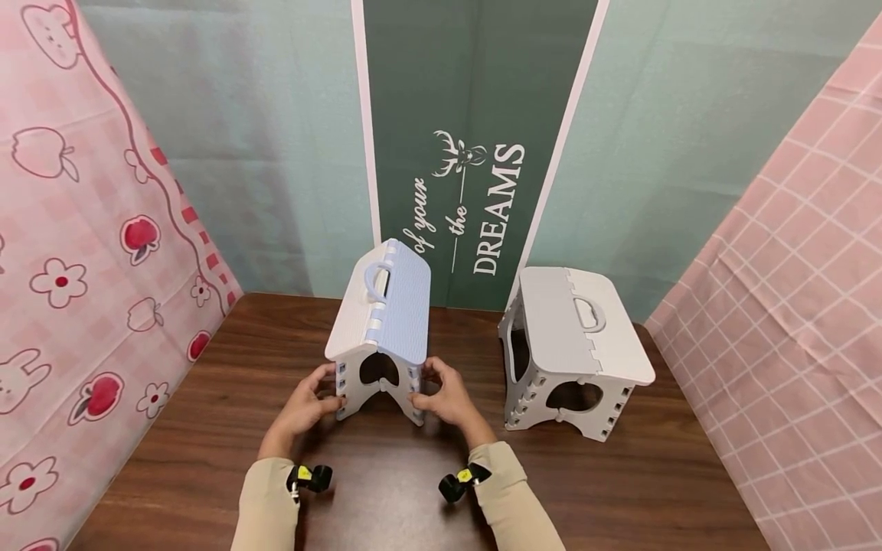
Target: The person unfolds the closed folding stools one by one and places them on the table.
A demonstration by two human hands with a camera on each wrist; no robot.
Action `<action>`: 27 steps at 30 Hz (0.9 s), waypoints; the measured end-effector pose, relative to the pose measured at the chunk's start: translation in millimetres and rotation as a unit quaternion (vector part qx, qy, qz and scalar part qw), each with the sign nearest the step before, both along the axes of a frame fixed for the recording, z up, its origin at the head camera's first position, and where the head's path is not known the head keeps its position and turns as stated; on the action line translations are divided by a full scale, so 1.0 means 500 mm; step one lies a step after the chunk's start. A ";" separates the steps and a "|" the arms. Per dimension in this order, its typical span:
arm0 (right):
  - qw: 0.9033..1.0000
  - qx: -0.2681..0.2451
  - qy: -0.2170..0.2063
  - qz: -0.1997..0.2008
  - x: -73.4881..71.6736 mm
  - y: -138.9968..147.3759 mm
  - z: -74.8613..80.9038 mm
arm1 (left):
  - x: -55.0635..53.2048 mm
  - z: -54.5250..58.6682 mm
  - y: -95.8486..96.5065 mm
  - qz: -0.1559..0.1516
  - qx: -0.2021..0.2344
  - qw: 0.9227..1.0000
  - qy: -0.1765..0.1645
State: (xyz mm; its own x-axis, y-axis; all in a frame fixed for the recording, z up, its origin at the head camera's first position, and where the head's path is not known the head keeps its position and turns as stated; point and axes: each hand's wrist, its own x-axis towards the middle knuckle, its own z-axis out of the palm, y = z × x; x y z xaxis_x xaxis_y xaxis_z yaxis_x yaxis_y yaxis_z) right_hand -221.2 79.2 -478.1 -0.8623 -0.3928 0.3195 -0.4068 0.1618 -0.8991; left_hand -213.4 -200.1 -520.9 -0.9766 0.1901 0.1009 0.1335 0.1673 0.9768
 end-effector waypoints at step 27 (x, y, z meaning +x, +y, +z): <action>0.998 -0.032 -0.044 -0.009 -0.004 0.011 -0.006 | -0.011 0.004 -0.003 -0.006 -0.023 1.000 -0.008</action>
State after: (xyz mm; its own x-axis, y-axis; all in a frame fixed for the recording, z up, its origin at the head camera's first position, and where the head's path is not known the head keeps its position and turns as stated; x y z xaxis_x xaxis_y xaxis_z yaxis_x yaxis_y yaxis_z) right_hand -223.2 84.9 -481.3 -0.8947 -0.3586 0.2663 -0.3236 0.1095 -0.9398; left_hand -219.2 -201.6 -518.8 -0.9757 0.2055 0.0755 0.1196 0.2116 0.9700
